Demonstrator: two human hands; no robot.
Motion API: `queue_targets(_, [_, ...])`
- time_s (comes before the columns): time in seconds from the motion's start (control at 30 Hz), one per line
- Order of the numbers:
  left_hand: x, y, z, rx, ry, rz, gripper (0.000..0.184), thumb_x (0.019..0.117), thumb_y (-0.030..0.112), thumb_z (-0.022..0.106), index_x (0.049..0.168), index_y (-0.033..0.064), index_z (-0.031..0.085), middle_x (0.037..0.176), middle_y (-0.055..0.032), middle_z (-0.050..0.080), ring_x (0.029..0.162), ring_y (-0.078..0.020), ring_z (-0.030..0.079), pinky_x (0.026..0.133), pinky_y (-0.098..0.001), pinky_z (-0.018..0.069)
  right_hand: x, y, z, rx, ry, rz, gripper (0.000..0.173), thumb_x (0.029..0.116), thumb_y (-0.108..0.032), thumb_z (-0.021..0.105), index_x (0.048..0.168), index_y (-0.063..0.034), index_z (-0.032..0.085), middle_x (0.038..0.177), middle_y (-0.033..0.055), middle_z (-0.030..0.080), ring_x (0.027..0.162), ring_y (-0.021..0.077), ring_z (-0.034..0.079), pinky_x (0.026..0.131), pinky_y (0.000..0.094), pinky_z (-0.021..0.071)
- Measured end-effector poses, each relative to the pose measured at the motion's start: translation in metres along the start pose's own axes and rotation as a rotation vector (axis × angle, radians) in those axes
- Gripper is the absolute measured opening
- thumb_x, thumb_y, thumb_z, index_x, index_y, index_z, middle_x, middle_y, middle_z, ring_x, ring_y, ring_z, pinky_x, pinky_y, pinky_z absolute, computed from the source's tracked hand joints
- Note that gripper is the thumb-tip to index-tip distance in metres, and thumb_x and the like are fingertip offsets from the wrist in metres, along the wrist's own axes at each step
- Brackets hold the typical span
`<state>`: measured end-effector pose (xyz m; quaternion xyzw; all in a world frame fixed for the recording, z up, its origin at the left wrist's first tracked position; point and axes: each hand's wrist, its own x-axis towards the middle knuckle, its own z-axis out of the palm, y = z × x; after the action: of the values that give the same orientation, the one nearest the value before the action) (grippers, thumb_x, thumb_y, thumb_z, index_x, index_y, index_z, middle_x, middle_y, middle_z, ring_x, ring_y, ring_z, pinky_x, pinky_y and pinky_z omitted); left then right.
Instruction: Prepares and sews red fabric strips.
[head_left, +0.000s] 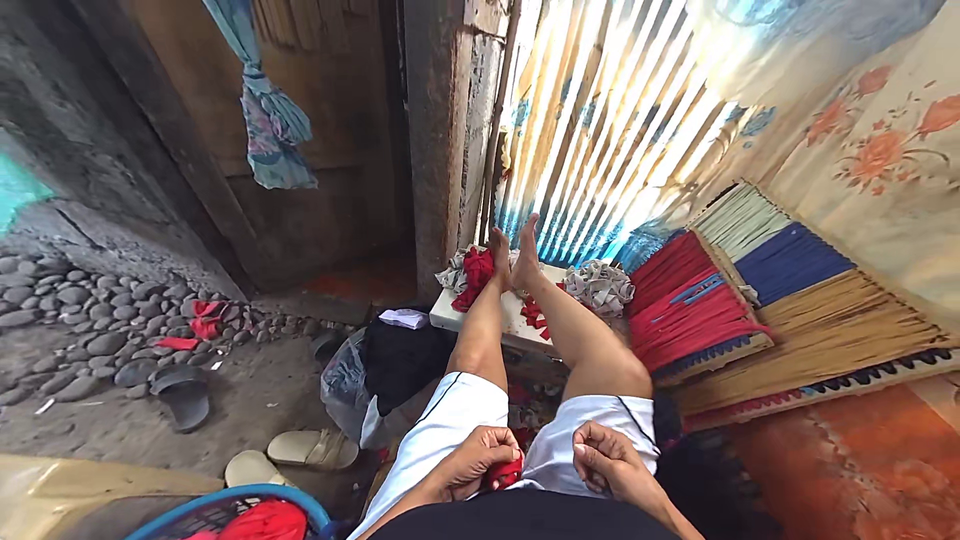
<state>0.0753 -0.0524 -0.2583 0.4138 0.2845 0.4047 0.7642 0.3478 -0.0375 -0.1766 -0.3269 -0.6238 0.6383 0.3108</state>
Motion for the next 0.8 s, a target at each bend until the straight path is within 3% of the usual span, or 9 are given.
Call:
queue_targets(0.2, [-0.004, 0.000, -0.003, -0.022, -0.036, 0.029, 0.007, 0.0929, 0.008, 0.065, 0.086, 0.0080, 0.068, 0.070, -0.0005, 0.067, 0.053, -0.0047, 0.059, 0.048, -0.0208, 0.0493, 0.002, 0.014, -0.002, 0.002, 0.040, 0.030, 0.010, 0.1020, -0.009, 0.054, 0.100, -0.0076, 0.063, 0.068, -0.0007, 0.065, 0.051, 0.0040, 0.055, 0.049, 0.0198, 0.0459])
queue_targets(0.67, [0.000, 0.002, -0.004, 0.015, -0.056, 0.019, 0.006, 0.0937, 0.007, 0.064, 0.088, 0.0073, 0.068, 0.071, -0.0011, 0.068, 0.052, -0.0051, 0.059, 0.048, -0.0209, 0.0490, -0.002, 0.020, -0.003, 0.022, 0.084, 0.101, 0.009, 0.1016, -0.009, 0.055, 0.098, -0.0077, 0.063, 0.066, -0.0006, 0.065, 0.049, 0.0030, 0.053, 0.047, 0.0187, 0.0430])
queue_targets(0.8, [0.003, 0.003, -0.003, 0.001, -0.097, -0.009, 0.007, 0.0942, 0.008, 0.064, 0.088, 0.0083, 0.068, 0.077, -0.0016, 0.070, 0.055, -0.0046, 0.061, 0.049, -0.0204, 0.0496, -0.003, 0.020, -0.006, 0.008, 0.104, 0.082, 0.009, 0.1016, -0.009, 0.055, 0.098, -0.0082, 0.063, 0.067, -0.0015, 0.066, 0.050, 0.0024, 0.054, 0.047, 0.0179, 0.0433])
